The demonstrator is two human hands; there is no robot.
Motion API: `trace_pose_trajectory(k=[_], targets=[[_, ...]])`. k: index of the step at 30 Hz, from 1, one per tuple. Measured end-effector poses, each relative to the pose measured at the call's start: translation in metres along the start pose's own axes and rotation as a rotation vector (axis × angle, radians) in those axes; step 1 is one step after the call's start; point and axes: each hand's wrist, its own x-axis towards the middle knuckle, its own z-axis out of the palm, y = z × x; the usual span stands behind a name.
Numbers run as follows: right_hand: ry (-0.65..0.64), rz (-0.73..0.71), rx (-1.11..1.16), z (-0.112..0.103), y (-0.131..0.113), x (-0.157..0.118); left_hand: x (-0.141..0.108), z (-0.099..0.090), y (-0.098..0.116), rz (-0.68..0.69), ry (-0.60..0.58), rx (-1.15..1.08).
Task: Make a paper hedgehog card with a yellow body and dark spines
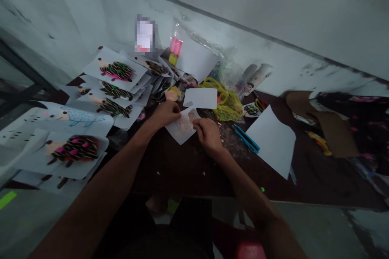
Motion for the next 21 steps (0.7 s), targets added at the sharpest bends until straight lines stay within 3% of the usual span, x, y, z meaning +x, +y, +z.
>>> trace_pose_trajectory(k=[8, 11, 15, 17, 21], targets=[[-0.144, -0.056, -0.088, -0.003, -0.011, -0.001, -0.014, -0.004, 0.010, 0.025, -0.010, 0.303], [-0.103, -0.112, -0.097, -0.005, -0.015, -0.002, -0.016, -0.006, 0.012, -0.014, -0.011, 0.311], [-0.062, -0.093, -0.154, -0.004, -0.013, -0.001, -0.012, -0.006, 0.010, 0.083, 0.046, 0.241], [-0.106, -0.093, -0.182, -0.003, -0.011, -0.001, -0.010, -0.006, 0.009, 0.148, -0.020, 0.175], [-0.173, -0.108, -0.213, -0.002, -0.009, -0.001, -0.009, -0.009, 0.004, 0.228, -0.297, 0.055]])
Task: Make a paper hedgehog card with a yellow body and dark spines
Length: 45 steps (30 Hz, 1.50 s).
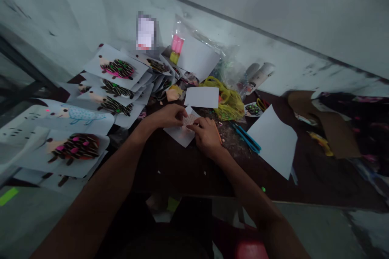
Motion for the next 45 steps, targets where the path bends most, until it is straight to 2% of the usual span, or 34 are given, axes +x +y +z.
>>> trace_pose_trajectory(k=[3, 11, 20, 31, 39, 45], targets=[[-0.032, 0.001, 0.002, 0.001, 0.000, 0.000, -0.003, -0.002, -0.003, 0.026, -0.106, 0.003], [-0.081, 0.006, -0.006, 0.009, -0.002, 0.001, -0.005, 0.001, 0.001, 0.035, -0.173, 0.138], [-0.094, 0.013, -0.011, 0.008, -0.004, 0.003, -0.007, -0.001, 0.006, 0.036, -0.156, 0.188], [-0.103, -0.006, -0.054, 0.006, -0.004, 0.004, -0.007, -0.010, 0.000, 0.078, -0.187, 0.149], [-0.119, -0.036, -0.115, 0.005, -0.003, 0.006, -0.003, -0.009, -0.002, 0.117, -0.196, 0.218], [-0.070, 0.034, -0.103, 0.004, -0.003, 0.003, -0.003, -0.009, 0.000, 0.116, -0.190, 0.199]])
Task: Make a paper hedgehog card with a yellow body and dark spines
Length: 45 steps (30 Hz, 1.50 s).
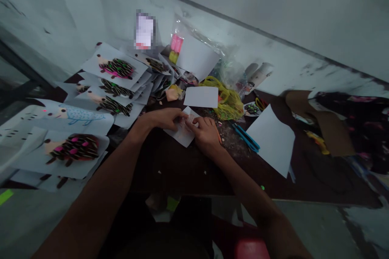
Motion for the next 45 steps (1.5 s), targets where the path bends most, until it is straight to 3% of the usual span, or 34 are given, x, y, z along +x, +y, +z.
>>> trace_pose_trajectory(k=[22, 30, 37, 45], targets=[[-0.016, -0.067, 0.105, 0.003, -0.010, -0.001, 0.000, 0.002, -0.002, 0.006, 0.018, -0.022], [0.135, 0.089, 0.126, 0.001, 0.007, -0.004, 0.000, 0.001, 0.001, 0.001, 0.003, -0.016], [0.065, 0.000, 0.033, 0.000, 0.006, -0.013, 0.000, 0.002, 0.001, 0.001, -0.006, 0.016], [0.073, -0.070, -0.049, 0.000, 0.007, -0.024, 0.002, 0.002, -0.002, -0.023, -0.046, 0.048]])
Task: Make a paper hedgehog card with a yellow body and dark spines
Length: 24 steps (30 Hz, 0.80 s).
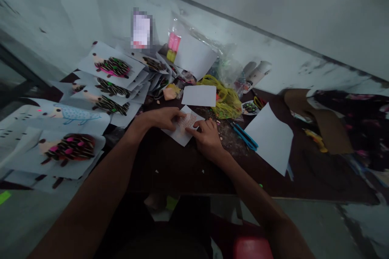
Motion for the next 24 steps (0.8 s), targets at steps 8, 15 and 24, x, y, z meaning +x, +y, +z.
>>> trace_pose_trajectory(k=[8, 15, 24], targets=[[-0.034, -0.045, -0.008, 0.0012, -0.0007, 0.0024, -0.0006, 0.0017, -0.0011, 0.002, 0.005, 0.007], [-0.020, -0.060, -0.031, 0.0019, -0.0010, 0.0024, -0.0001, 0.0026, -0.0021, 0.008, 0.005, 0.016], [0.044, -0.016, -0.028, 0.0064, 0.0000, -0.0012, 0.0004, 0.0035, -0.0013, 0.000, 0.022, 0.002]])
